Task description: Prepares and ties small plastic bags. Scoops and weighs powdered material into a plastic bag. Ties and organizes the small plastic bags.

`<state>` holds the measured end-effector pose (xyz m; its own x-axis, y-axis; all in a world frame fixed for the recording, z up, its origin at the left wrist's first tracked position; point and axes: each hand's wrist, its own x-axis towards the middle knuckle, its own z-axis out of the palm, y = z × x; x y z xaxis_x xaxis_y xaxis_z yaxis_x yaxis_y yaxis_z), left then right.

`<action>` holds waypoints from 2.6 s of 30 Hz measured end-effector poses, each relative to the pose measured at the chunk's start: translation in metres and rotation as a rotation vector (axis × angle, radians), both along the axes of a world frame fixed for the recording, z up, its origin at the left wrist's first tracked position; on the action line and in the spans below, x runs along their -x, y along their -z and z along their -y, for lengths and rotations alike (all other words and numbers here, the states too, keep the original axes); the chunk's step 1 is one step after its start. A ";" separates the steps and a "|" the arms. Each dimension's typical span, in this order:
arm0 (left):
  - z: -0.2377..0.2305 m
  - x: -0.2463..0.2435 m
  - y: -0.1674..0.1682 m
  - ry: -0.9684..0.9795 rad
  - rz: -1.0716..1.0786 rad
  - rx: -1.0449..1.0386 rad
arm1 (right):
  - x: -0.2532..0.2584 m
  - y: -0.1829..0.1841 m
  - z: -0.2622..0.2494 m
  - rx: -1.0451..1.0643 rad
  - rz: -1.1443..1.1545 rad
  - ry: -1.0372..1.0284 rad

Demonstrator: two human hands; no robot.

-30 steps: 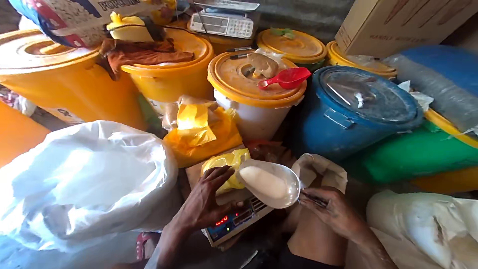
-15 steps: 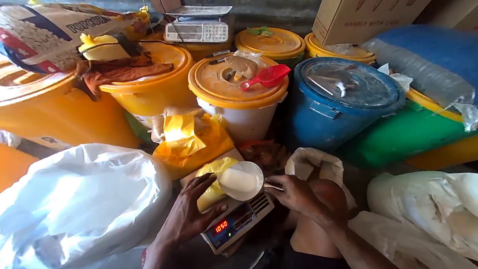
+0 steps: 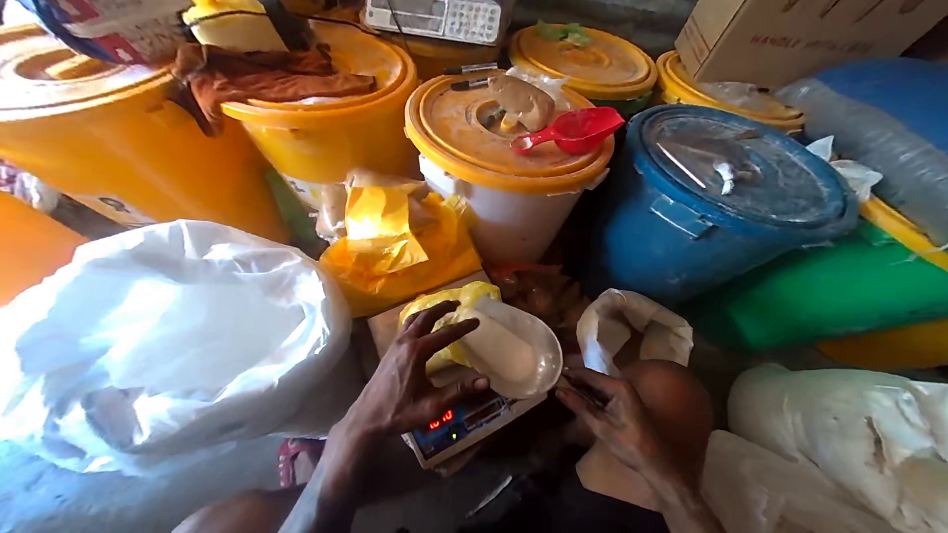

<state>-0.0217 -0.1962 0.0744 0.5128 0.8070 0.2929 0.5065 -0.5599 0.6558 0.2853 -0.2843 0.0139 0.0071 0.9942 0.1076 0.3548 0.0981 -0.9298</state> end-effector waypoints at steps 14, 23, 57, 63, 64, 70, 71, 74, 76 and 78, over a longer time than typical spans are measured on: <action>-0.001 0.009 -0.020 -0.096 0.117 -0.049 | -0.067 -0.038 0.071 -0.065 0.048 0.071; 0.001 0.018 -0.022 -0.143 0.168 -0.068 | -0.071 -0.053 0.042 -0.204 0.073 0.076; 0.001 0.023 0.002 -0.109 -0.024 0.004 | 0.005 -0.065 -0.034 0.210 0.680 -0.088; -0.001 0.023 0.003 -0.119 -0.033 -0.008 | 0.021 -0.045 -0.048 0.233 0.621 -0.102; -0.002 0.023 0.002 -0.124 -0.018 -0.010 | 0.017 -0.040 -0.044 0.226 0.582 -0.087; -0.002 0.030 -0.005 -0.168 0.013 -0.003 | -0.027 -0.023 0.006 0.033 0.254 -0.003; -0.003 0.030 -0.005 -0.171 0.018 -0.004 | -0.033 -0.024 0.016 0.013 0.204 0.015; -0.005 0.030 -0.006 -0.176 0.040 -0.012 | -0.051 -0.028 0.041 -0.017 0.146 0.063; -0.006 0.029 -0.007 -0.179 0.045 -0.021 | -0.063 -0.033 0.055 -0.014 0.146 0.089; -0.006 0.027 -0.008 -0.182 0.048 -0.021 | -0.073 -0.040 0.068 -0.002 0.105 0.106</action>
<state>-0.0489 -0.1901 0.0823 0.3436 0.8787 0.3313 0.5690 -0.4755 0.6710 0.3586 -0.3523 0.0538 0.1009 0.9882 0.1154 0.4586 0.0567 -0.8868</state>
